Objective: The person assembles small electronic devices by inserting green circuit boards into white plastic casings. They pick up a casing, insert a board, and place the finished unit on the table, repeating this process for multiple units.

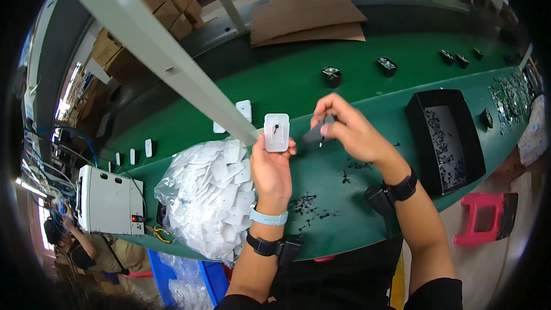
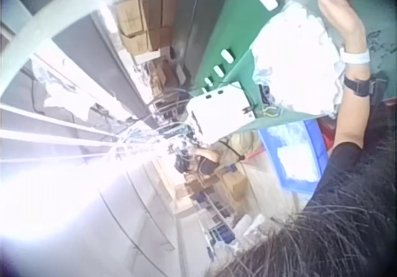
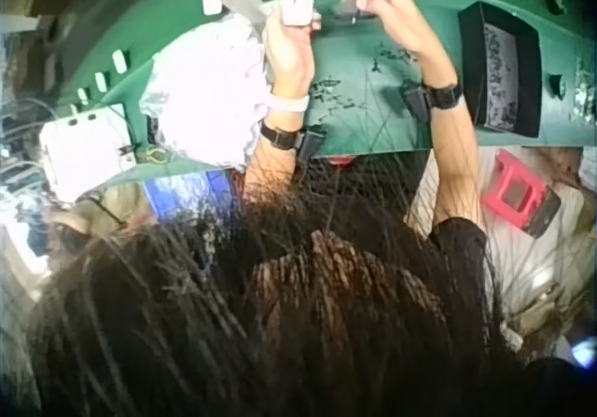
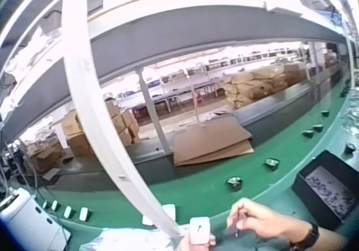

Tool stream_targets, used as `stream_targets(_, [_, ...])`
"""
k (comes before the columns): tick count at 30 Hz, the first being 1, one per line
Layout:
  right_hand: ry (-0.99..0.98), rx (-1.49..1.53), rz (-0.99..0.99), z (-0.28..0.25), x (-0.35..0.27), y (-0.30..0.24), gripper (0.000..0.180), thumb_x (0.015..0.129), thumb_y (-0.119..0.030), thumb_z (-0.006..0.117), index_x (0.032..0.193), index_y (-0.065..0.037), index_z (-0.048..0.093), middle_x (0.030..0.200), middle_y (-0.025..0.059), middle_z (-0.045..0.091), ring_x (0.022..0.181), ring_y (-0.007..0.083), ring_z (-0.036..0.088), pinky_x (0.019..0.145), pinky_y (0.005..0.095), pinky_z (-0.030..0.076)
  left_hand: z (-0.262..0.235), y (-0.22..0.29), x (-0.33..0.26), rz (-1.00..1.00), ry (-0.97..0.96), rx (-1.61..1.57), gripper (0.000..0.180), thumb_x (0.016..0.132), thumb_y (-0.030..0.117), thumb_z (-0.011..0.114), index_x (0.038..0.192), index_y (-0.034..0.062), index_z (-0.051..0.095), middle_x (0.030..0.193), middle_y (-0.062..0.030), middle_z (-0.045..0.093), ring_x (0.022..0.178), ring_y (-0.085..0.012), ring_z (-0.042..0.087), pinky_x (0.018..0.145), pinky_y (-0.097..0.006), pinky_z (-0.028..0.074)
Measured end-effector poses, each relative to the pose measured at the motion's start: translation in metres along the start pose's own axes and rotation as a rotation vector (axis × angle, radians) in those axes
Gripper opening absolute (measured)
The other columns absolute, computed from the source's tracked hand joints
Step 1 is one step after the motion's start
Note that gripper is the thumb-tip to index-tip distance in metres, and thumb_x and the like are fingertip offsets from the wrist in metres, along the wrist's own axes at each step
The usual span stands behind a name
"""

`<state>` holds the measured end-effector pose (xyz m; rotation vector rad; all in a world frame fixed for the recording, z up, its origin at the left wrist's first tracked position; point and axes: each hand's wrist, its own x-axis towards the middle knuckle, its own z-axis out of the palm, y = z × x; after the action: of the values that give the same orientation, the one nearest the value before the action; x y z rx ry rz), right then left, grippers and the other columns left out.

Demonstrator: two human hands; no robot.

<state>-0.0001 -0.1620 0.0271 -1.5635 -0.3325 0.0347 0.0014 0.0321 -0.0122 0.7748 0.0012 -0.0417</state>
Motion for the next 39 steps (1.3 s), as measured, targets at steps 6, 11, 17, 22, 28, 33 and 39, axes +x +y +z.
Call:
stream_targets(6, [0.036, 0.018, -0.035, -0.010, -0.027, 0.025, 0.041, 0.083, 0.000, 0.070, 0.116, -0.007, 0.047, 0.113, 0.0046, 0.056, 0.098, 0.0124, 0.057, 0.088, 0.0294, 0.047, 0.010, -0.013, -0.007, -0.148, -0.201, 0.056, 0.040, 0.106, 0.018, 0.047, 0.133, -0.0118, 0.053, 0.117, -0.0189, 0.066, 0.105, -0.0296, 0.066, 0.097, -0.041, 0.050])
stream_targets(11, [0.098, 0.108, -0.108, -0.013, -0.033, 0.024, 0.040, 0.082, 0.000, 0.073, 0.116, -0.004, 0.052, 0.114, 0.0040, 0.060, 0.099, 0.0124, 0.060, 0.090, 0.0296, 0.049, 0.013, -0.018, -0.008, -0.140, -0.223, 0.128, 0.039, 0.105, 0.015, 0.049, 0.132, -0.0121, 0.055, 0.120, -0.0211, 0.066, 0.109, -0.0297, 0.066, 0.099, -0.042, 0.051])
stream_targets(17, [0.152, 0.071, -0.152, -0.015, -0.035, 0.020, 0.036, 0.081, -0.001, 0.075, 0.113, -0.001, 0.058, 0.115, 0.0065, 0.065, 0.093, 0.0115, 0.061, 0.086, 0.0286, 0.050, 0.013, -0.024, -0.012, -0.149, -0.202, 0.245, 0.033, 0.100, 0.008, 0.059, 0.129, -0.0080, 0.060, 0.122, -0.0179, 0.067, 0.111, -0.0257, 0.066, 0.101, -0.039, 0.049])
stream_targets(22, [0.218, -0.031, -0.198, -0.017, -0.034, 0.023, 0.031, 0.080, -0.001, 0.075, 0.109, 0.000, 0.062, 0.118, 0.0095, 0.067, 0.090, 0.0121, 0.061, 0.081, 0.0278, 0.050, 0.011, -0.026, -0.013, -0.104, -0.246, 0.387, 0.032, 0.095, 0.000, 0.064, 0.126, -0.0074, 0.063, 0.129, -0.0186, 0.064, 0.114, -0.0234, 0.064, 0.101, -0.036, 0.051])
stream_targets(28, [0.229, -0.041, -0.202, -0.020, -0.034, 0.025, 0.029, 0.080, -0.002, 0.076, 0.107, 0.001, 0.064, 0.119, 0.0118, 0.068, 0.089, 0.0121, 0.062, 0.079, 0.0275, 0.051, 0.012, -0.023, -0.013, -0.040, -0.344, 0.459, 0.034, 0.092, -0.004, 0.066, 0.125, -0.0079, 0.063, 0.134, -0.0203, 0.061, 0.119, -0.0248, 0.063, 0.100, -0.035, 0.053])
stream_targets(33, [0.226, -0.001, -0.212, -0.017, -0.033, 0.026, 0.028, 0.084, -0.001, 0.075, 0.110, 0.002, 0.065, 0.120, 0.0133, 0.068, 0.092, 0.0124, 0.063, 0.082, 0.0280, 0.053, 0.011, -0.019, -0.011, -0.064, -0.336, 0.520, 0.034, 0.092, -0.003, 0.067, 0.125, -0.0081, 0.063, 0.134, -0.0198, 0.060, 0.116, -0.0252, 0.064, 0.098, -0.034, 0.054])
stream_targets(39, [0.211, 0.073, -0.172, -0.014, -0.034, 0.028, 0.027, 0.086, 0.004, 0.073, 0.112, 0.003, 0.065, 0.124, 0.0150, 0.066, 0.098, 0.0137, 0.063, 0.087, 0.0293, 0.053, 0.008, -0.018, -0.009, -0.040, -0.345, 0.527, 0.034, 0.089, -0.007, 0.069, 0.122, -0.0075, 0.064, 0.131, -0.0200, 0.062, 0.112, -0.0247, 0.066, 0.097, -0.034, 0.056])
